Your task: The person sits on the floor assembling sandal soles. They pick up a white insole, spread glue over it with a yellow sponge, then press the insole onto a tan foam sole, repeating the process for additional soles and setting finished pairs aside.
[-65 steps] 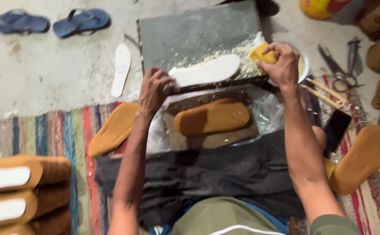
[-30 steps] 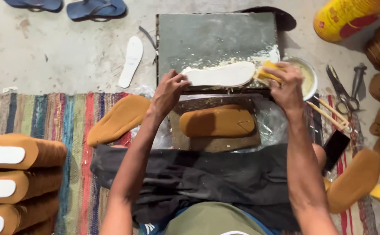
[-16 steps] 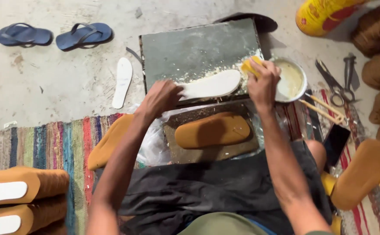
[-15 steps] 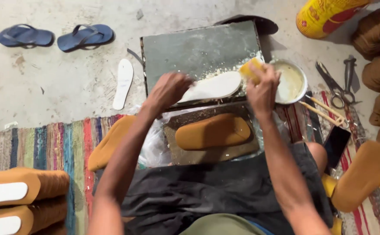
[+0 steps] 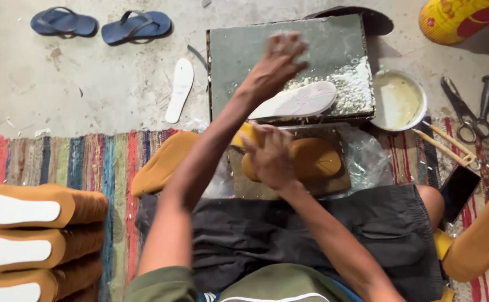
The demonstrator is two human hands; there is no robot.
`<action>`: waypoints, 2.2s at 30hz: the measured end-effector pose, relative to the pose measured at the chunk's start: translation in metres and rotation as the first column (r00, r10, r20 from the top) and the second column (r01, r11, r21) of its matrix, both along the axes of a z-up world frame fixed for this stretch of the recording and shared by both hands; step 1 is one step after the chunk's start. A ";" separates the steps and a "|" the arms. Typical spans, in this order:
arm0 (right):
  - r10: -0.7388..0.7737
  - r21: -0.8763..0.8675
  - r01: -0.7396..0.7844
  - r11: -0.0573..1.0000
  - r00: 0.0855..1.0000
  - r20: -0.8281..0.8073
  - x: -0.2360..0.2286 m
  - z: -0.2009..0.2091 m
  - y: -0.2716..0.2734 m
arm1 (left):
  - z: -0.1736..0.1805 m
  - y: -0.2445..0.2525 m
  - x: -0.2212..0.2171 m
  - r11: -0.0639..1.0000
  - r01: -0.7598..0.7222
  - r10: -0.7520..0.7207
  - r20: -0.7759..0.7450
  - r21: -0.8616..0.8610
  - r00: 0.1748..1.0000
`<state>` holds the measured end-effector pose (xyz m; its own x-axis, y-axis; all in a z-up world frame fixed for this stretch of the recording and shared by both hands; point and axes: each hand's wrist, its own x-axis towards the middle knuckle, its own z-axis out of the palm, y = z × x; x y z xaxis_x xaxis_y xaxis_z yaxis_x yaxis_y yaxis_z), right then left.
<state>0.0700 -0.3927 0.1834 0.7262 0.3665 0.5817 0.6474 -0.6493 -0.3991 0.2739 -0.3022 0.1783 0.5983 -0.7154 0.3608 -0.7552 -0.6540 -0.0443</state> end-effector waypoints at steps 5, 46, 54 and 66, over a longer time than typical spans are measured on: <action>-0.187 0.037 0.192 0.981 0.975 -0.120 0.023 0.015 -0.058 | 0.021 0.086 -0.115 0.897 -0.386 0.346 -0.203 -0.215 0.916; -0.129 0.311 0.554 0.772 0.616 -0.777 -0.041 0.028 -0.139 | 0.093 0.104 -0.294 0.336 -0.731 0.222 -0.705 -0.594 0.674; -0.019 0.542 0.585 0.604 0.690 -0.724 -0.092 -0.020 -0.172 | -0.001 0.068 -0.332 0.058 -0.887 -0.116 -0.886 -0.458 0.449; 0.130 0.440 0.579 0.686 0.498 -0.857 -0.024 -0.059 -0.202 | -0.048 0.073 -0.278 0.150 -0.847 -0.186 -0.856 -0.510 0.482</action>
<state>0.0459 -0.5943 0.1245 0.9494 -0.0705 -0.3061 -0.3111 -0.0756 -0.9474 -0.0039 -0.2288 0.1301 0.9752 0.1313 -0.1779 0.1796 -0.0007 0.9837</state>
